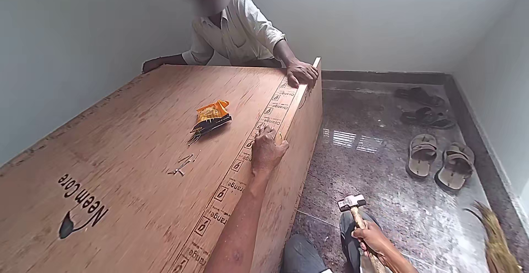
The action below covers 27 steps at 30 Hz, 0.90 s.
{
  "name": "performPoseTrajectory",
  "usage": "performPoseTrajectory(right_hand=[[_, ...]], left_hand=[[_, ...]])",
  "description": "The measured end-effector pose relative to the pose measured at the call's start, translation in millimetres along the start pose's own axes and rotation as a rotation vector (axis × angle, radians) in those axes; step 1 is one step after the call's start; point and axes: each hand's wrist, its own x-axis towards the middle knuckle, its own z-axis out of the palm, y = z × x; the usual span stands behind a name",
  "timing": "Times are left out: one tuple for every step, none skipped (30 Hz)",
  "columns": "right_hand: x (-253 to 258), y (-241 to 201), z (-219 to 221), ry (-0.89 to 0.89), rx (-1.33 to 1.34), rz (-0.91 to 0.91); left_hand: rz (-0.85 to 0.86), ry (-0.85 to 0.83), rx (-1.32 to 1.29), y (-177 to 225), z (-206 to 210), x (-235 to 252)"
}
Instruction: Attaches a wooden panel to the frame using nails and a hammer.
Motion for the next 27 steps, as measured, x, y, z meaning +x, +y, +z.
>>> performPoseTrajectory(right_hand=[[-0.2, -6.0, 1.2, -0.007, -0.006, -0.022], [-0.5, -16.6, 2.8, -0.016, -0.023, -0.055], [-2.2, -30.3, 4.7, -0.029, -0.05, -0.093], [-4.4, -46.7, 7.2, -0.037, -0.075, -0.147], [-7.4, -64.1, 10.1, -0.036, -0.077, -0.216], [-11.4, -81.6, 12.6, -0.044, -0.053, -0.297], [-16.1, -98.3, 15.4, -0.068, -0.007, -0.386], [-20.2, -113.6, 18.5, -0.1, 0.056, -0.476], [-24.8, -124.8, 21.8, -0.126, 0.12, -0.551], [-28.1, -132.6, 24.2, -0.14, 0.175, -0.615], [-29.3, -138.3, 26.0, -0.131, 0.221, -0.657], [-29.5, -141.3, 26.7, -0.11, 0.252, -0.676], [-28.2, -143.5, 27.7, -0.083, 0.277, -0.682], [-26.0, -145.1, 29.8, -0.046, 0.299, -0.673], [-22.9, -147.1, 33.3, -0.004, 0.315, -0.656], [-17.8, -151.7, 39.2, 0.041, 0.328, -0.635], [-11.9, -155.5, 46.9, 0.082, 0.344, -0.614], [-5.1, -160.8, 55.2, 0.113, 0.364, -0.604], [1.4, -166.9, 64.0, 0.135, 0.38, -0.6], [6.7, -172.9, 73.8, 0.152, 0.393, -0.597], [10.7, -181.9, 84.2, 0.167, 0.403, -0.593], [13.2, -192.4, 95.3, 0.184, 0.41, -0.59], [15.7, -201.5, 107.2, 0.204, 0.418, -0.588], [18.2, -208.7, 119.5, 0.219, 0.42, -0.585], [21.7, -217.8, 131.9, 0.228, 0.412, -0.586], [25.1, -224.4, 144.4, 0.221, 0.38, -0.583], [29.1, -229.0, 154.7, 0.202, 0.313, -0.577]], left_hand=[[-0.003, 0.001, 0.002, 0.3, -1.0, 0.4], [-0.001, 0.011, 0.0, -0.1, -1.4, 1.1], [0.003, 0.019, -0.003, -1.0, -0.6, 1.1], [0.013, 0.025, -0.004, -1.7, 0.7, 0.9], [0.021, 0.027, -0.004, -1.6, 2.0, 0.3], [0.026, 0.029, -0.006, -1.2, 3.1, -0.7], [0.024, 0.03, -0.008, -1.3, 3.2, -1.5], [0.018, 0.032, -0.011, -1.3, 1.9, -0.7], [0.013, 0.033, -0.015, -1.9, 0.8, -0.4], [0.008, 0.031, -0.019, -2.0, -0.1, -0.2], [0.007, 0.028, -0.016, -1.2, -0.5, 0.4], [0.007, 0.022, -0.011, -0.5, -0.2, 0.2], [0.006, 0.019, -0.007, 0.4, -0.1, 0.1], [0.003, 0.013, -0.004, 1.2, 0.1, -0.3], [-0.003, 0.006, 0.0, 1.7, 0.2, -1.0], [-0.004, 0.008, 0.006, 1.9, -0.7, -0.6], [0.0, 0.008, 0.019, 1.3, -0.8, -0.7], [0.006, 0.009, 0.027, 1.3, -0.9, -0.2], [0.013, 0.01, 0.033, 1.5, -0.8, 0.3], [0.021, 0.013, 0.039, 1.5, -0.2, -0.2], [0.029, 0.021, 0.043, 1.4, 0.1, 0.3], [0.035, 0.025, 0.046, 1.2, 0.0, 1.1], [0.04, 0.028, 0.048, 0.7, 0.7, 1.1], [0.042, 0.031, 0.047, 0.3, 1.6, -0.2], [0.043, 0.038, 0.044, 1.2, 1.6, 0.5], [0.041, 0.039, 0.043, 1.7, 1.3, 0.5], [0.036, 0.031, 0.038, 1.9, 0.6, 0.2]])
